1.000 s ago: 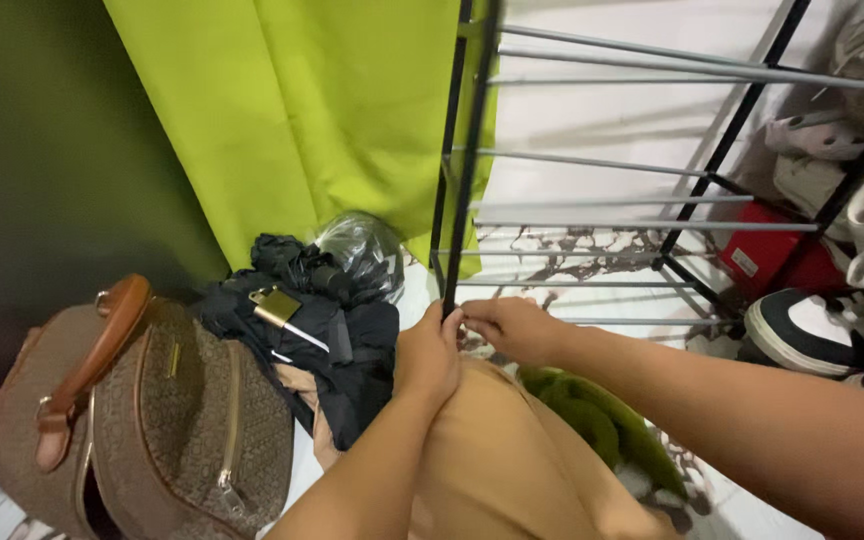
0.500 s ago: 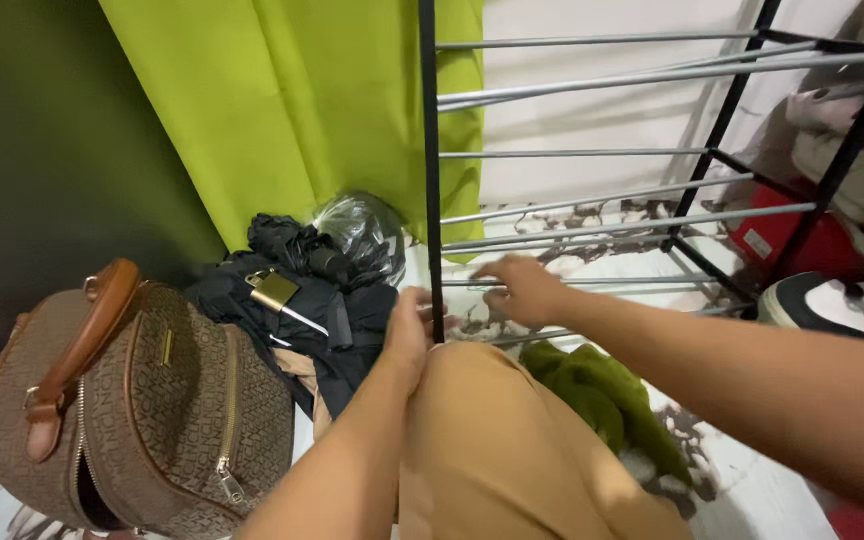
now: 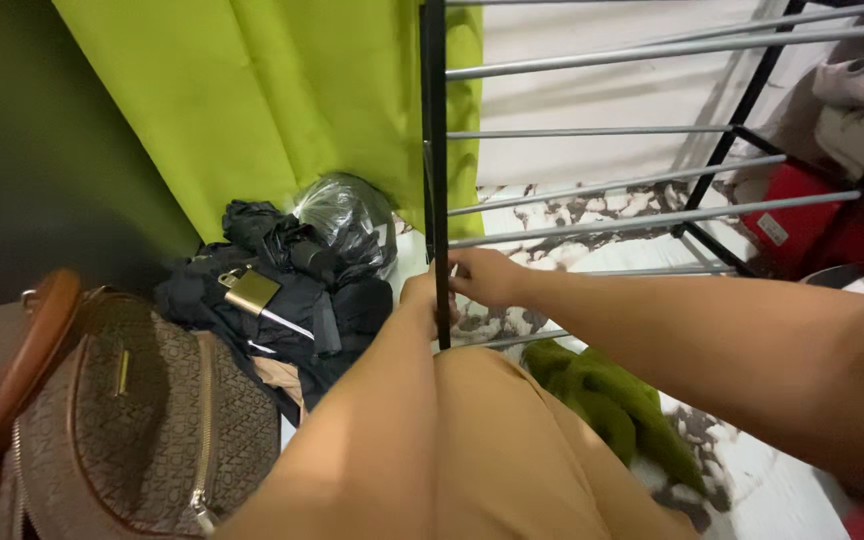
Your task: The person assembles a black metal rack by inserting horizontal rods into side frames, then wipes the assembled rack with a green cloth. The person handles metal rods, the rack frame, and a cloth while sitting on the floor.
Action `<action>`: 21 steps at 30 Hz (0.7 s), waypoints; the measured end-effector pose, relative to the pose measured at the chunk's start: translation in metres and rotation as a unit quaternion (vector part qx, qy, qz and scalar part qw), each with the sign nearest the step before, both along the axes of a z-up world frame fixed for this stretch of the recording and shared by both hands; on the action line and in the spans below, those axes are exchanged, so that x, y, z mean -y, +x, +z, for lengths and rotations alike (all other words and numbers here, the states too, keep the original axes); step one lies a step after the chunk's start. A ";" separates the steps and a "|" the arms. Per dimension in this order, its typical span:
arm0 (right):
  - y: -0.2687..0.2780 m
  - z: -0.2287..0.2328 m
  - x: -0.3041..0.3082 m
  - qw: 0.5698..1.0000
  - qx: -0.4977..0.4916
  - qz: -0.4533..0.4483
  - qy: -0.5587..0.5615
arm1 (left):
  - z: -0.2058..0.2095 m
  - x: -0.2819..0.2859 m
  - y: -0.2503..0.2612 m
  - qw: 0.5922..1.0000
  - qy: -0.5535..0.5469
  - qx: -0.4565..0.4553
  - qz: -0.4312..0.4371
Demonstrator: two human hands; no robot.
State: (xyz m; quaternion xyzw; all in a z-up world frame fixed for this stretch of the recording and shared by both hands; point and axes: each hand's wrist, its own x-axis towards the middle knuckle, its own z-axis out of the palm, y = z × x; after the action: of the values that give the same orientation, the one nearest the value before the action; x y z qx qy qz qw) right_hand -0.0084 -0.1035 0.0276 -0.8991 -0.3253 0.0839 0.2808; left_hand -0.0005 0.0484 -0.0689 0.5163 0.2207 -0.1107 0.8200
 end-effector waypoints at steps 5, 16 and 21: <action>0.008 -0.027 0.008 0.994 0.098 0.004 -0.050 | -0.028 0.003 0.017 0.960 0.278 0.006 0.034; -0.009 0.009 0.002 0.993 0.017 -0.001 -0.114 | -0.018 0.007 0.005 0.974 0.214 0.036 0.060; -0.015 0.024 0.009 0.989 -0.034 0.002 -0.143 | -0.002 0.007 -0.009 0.973 0.211 0.056 0.070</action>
State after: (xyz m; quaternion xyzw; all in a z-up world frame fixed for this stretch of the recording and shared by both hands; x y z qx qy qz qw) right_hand -0.0233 -0.1123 0.0514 -0.9260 -0.3018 0.1605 0.1603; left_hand -0.0093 0.0412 -0.0711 0.6666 0.2290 0.0253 0.7089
